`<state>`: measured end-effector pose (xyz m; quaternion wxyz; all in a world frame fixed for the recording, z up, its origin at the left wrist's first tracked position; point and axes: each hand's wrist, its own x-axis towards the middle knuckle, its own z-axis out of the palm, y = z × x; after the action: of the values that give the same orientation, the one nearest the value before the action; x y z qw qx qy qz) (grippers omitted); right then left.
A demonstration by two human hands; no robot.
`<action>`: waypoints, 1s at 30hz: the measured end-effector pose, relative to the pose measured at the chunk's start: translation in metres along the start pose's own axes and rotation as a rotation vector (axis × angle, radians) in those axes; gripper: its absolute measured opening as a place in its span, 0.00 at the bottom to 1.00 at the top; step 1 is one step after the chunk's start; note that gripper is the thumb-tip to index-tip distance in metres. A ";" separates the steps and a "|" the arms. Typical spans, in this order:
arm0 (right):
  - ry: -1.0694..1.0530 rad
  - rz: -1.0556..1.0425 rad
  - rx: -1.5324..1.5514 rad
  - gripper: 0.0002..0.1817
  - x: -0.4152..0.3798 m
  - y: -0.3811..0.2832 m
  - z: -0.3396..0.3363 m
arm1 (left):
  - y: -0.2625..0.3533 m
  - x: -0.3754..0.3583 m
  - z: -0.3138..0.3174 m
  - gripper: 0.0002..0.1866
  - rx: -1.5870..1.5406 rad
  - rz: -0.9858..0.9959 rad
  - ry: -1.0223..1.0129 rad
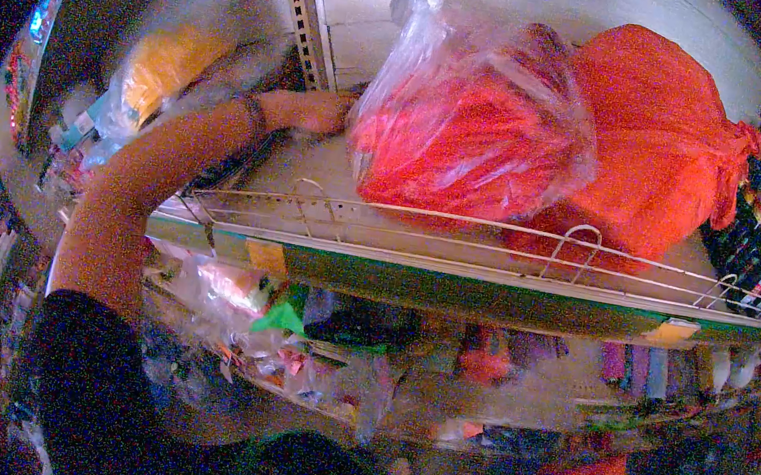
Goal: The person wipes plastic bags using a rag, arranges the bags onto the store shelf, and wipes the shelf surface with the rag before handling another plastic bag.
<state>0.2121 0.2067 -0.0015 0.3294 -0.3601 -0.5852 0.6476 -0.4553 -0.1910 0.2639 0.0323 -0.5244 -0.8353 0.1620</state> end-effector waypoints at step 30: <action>0.090 -0.355 0.192 0.18 -0.151 -0.054 0.123 | 0.326 -0.229 -0.056 0.16 -0.427 0.336 0.692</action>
<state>0.1868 0.0200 0.0715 0.4970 -0.2470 -0.5597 0.6154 -0.0583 -0.2513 0.2439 0.1743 -0.6713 -0.6932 -0.1964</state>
